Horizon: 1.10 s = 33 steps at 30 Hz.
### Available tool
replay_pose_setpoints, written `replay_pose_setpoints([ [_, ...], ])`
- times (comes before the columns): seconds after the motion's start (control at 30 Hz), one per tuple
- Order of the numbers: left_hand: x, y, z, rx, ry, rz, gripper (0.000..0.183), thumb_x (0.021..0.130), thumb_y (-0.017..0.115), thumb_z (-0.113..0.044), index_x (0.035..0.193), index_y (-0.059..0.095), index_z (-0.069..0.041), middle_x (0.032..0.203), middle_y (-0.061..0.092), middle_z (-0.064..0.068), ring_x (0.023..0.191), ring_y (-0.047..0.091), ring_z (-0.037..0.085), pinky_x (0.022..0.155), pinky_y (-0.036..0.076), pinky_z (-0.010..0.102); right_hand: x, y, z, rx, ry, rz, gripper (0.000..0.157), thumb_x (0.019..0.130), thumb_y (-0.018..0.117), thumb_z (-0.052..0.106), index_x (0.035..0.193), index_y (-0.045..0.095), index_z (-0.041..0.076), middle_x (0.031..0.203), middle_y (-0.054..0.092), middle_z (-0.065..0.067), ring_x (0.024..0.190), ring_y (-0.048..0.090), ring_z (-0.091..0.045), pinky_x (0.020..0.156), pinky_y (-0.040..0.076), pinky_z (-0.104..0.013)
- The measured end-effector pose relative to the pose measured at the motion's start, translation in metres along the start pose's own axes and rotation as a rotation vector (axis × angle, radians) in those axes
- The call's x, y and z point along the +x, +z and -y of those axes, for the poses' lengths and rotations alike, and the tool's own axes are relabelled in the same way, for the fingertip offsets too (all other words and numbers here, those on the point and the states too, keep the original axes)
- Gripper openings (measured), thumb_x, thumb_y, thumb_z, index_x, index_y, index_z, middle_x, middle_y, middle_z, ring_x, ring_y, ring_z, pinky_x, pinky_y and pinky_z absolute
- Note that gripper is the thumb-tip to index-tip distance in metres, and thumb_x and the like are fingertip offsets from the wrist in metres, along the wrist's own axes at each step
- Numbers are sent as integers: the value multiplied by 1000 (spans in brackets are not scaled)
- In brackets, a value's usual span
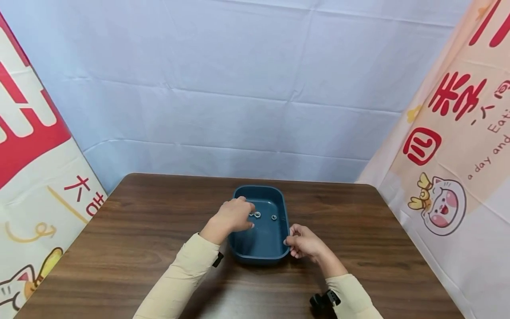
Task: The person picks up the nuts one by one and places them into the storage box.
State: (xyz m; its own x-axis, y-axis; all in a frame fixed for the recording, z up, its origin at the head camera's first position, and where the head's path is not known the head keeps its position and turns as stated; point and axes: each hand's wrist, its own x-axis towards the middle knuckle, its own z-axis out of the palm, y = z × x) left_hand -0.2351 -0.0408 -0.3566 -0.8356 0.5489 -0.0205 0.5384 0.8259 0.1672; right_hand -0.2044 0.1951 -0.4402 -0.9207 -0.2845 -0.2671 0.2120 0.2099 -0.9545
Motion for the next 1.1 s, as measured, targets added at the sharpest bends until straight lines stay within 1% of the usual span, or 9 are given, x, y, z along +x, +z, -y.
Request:
replay_pose_setpoints([
  [0.2, -13, 2, 18, -26, 9, -30, 36, 81, 74, -26, 113, 66, -13, 103, 57, 7, 91, 55, 20, 71, 50, 36, 0, 0, -1, 3, -1, -8, 16, 79, 55, -1, 83, 39, 3, 56, 47, -5, 44, 47, -11, 41, 40, -21],
  [0.33, -19, 6, 29, -5, 32, -57, 36, 81, 74, -27, 112, 66, -13, 103, 57, 7, 91, 55, 20, 72, 50, 37, -1, 0, 0, -3, -1, -1, 17, 79, 54, -1, 83, 39, 4, 55, 47, -5, 44, 47, -10, 41, 40, -21],
  [0.43, -24, 9, 35, 11, 57, -80, 36, 80, 74, -30, 112, 67, -13, 104, 57, 7, 88, 56, 20, 71, 49, 38, -2, 1, 1, -7, -4, 1, 17, 80, 54, -1, 83, 39, 4, 56, 46, -5, 44, 47, -10, 41, 40, -20],
  [0.6, -32, 14, 44, 19, 65, -105, 35, 80, 74, -31, 110, 68, -15, 103, 57, 5, 81, 56, 16, 68, 49, 34, -3, 2, 2, 2, -3, -11, 17, 80, 55, 0, 84, 39, 4, 57, 46, -4, 43, 48, -10, 41, 40, -20],
  [0.83, -44, 27, 56, -35, 96, -143, 32, 80, 74, -27, 107, 69, -11, 101, 58, 5, 82, 58, 18, 68, 50, 35, -2, 2, 1, 7, 17, -19, 17, 79, 55, -1, 84, 39, 4, 57, 46, -4, 43, 48, -9, 41, 40, -20],
  [1.0, -50, 38, 62, -30, 91, -171, 32, 79, 75, -28, 106, 69, -12, 102, 58, 5, 79, 58, 18, 65, 50, 34, -2, 2, 0, 13, 17, -11, 17, 78, 55, -1, 83, 39, 4, 57, 46, -4, 44, 48, -9, 42, 40, -20],
  [1.1, -53, 41, 65, -38, 84, -181, 32, 78, 75, -28, 105, 69, -12, 102, 58, 6, 78, 59, 18, 65, 51, 35, 0, 2, -1, 15, 25, -19, 17, 79, 55, -1, 83, 39, 5, 57, 46, -4, 44, 48, -10, 42, 40, -21],
])
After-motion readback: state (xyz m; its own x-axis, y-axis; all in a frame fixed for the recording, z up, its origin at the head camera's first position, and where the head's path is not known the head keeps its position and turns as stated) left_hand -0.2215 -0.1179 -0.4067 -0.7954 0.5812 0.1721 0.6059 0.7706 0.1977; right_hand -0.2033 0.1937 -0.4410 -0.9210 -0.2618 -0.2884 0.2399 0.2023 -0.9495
